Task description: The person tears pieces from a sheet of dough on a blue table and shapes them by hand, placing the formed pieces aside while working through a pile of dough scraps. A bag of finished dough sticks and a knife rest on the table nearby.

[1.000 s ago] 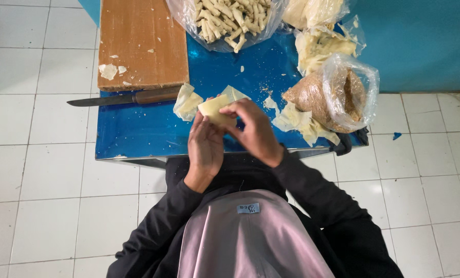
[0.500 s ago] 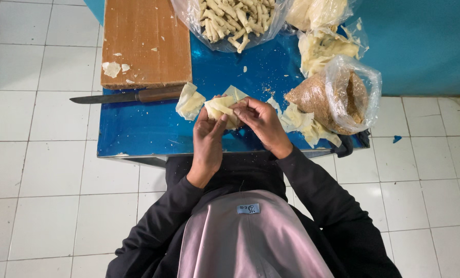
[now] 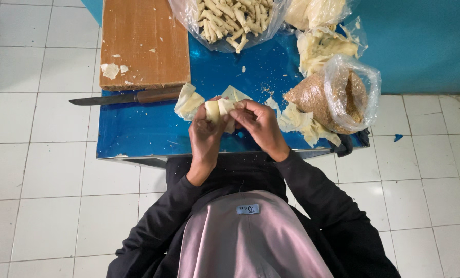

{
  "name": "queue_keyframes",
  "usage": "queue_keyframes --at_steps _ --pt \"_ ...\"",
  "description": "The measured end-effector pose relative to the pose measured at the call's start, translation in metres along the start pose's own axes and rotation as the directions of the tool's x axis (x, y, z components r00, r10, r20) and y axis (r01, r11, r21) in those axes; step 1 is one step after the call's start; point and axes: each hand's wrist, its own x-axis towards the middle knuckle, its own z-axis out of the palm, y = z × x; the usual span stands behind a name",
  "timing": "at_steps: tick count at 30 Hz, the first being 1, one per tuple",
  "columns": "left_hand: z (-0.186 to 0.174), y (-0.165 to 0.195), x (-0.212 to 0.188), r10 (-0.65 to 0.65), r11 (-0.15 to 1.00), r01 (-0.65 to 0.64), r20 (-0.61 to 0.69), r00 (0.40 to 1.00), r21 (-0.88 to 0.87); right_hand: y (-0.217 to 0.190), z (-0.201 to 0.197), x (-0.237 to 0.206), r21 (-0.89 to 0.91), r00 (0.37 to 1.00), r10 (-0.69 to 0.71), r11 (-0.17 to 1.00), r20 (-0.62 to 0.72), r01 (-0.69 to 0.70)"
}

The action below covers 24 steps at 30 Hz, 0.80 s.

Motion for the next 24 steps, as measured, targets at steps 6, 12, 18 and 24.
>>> queue_keyframes --at_steps 6,12,18,24 --pt "-0.008 -0.005 -0.002 -0.104 0.950 0.115 0.054 0.993 -0.290 0.026 -0.010 0.001 0.326 0.993 0.119 0.938 0.008 -0.116" --pt "-0.024 0.000 -0.007 -0.207 0.882 0.189 0.007 0.978 -0.432 0.032 -0.029 0.012 0.609 0.963 0.239 0.784 -0.123 -0.117" --pt "-0.041 0.009 -0.010 -0.154 0.902 0.106 -0.081 0.985 -0.419 0.009 -0.031 0.026 -0.424 0.910 -0.195 0.905 -0.365 0.024" --pt "-0.043 0.014 -0.013 -0.127 0.901 0.076 -0.092 0.988 -0.426 0.007 0.005 0.006 -0.789 0.838 -0.523 0.446 0.155 0.424"
